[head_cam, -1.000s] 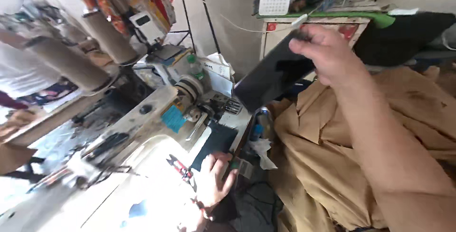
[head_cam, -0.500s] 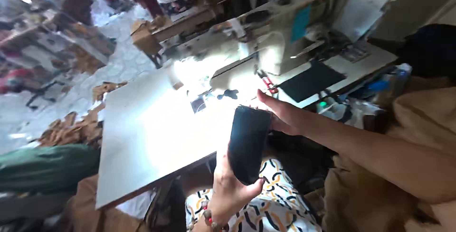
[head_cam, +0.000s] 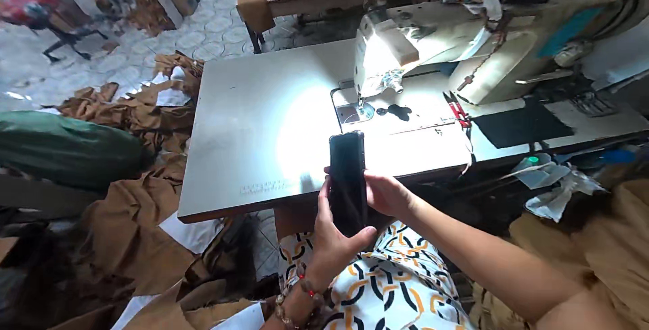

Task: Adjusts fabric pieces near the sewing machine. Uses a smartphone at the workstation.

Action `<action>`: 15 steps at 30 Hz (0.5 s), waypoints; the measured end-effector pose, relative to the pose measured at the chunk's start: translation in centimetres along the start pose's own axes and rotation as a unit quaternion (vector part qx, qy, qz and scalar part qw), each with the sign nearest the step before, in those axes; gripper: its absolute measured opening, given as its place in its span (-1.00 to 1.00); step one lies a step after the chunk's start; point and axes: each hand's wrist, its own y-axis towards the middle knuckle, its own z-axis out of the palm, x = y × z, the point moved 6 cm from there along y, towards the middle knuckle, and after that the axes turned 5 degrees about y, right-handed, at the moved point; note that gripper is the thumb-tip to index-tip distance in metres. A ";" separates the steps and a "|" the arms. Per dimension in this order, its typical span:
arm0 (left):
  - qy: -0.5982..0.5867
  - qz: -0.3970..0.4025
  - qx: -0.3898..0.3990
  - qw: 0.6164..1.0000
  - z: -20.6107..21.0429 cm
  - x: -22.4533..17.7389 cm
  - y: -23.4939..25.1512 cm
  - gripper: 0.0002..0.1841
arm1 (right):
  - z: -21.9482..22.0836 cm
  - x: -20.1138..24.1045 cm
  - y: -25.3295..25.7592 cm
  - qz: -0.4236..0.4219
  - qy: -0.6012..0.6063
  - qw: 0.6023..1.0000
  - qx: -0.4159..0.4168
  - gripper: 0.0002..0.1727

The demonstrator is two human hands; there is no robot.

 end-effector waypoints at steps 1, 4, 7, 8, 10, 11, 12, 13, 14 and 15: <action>-0.001 0.003 -0.001 1.000 -0.2 0.2 0.1 0.33 | 0.2 -0.2 0.2 -0.005 0.000 1.000 -0.007 -0.09; -0.005 0.002 0.004 1.000 -0.5 1.0 0.4 0.32 | 0.0 -0.7 0.8 -0.028 0.002 1.000 -0.002 -0.14; 0.006 -0.013 0.006 1.000 -0.4 1.4 0.5 0.31 | -0.6 -1.4 1.1 -0.036 -0.003 0.999 -0.024 -0.23; 0.008 -0.017 0.004 1.000 -0.2 1.5 0.6 0.32 | -0.8 -1.5 1.2 -0.037 -0.004 0.999 -0.037 -0.28; 0.015 -0.021 0.003 1.000 0.0 1.5 0.7 0.37 | -1.2 -1.7 1.3 -0.031 -0.008 0.998 -0.061 -0.31; 0.021 -0.021 0.006 1.000 0.0 1.5 0.8 0.42 | -1.3 -1.6 1.2 -0.027 -0.007 0.998 -0.063 -0.24; 0.028 -0.013 0.016 0.999 -0.1 1.4 0.9 0.46 | -1.5 -1.6 1.3 -0.019 0.002 0.998 -0.057 -0.14; 0.031 -0.003 0.033 0.999 -0.2 1.4 1.0 0.47 | -1.7 -1.6 1.3 -0.009 0.013 0.999 -0.052 -0.08; 0.029 0.004 0.054 0.998 -0.4 1.3 1.2 0.46 | -1.8 -1.5 1.3 0.000 0.025 0.999 -0.043 -0.03; 0.020 0.006 0.078 0.997 -0.6 1.2 1.4 0.41 | -1.9 -1.4 1.3 0.005 0.037 0.999 -0.027 -0.04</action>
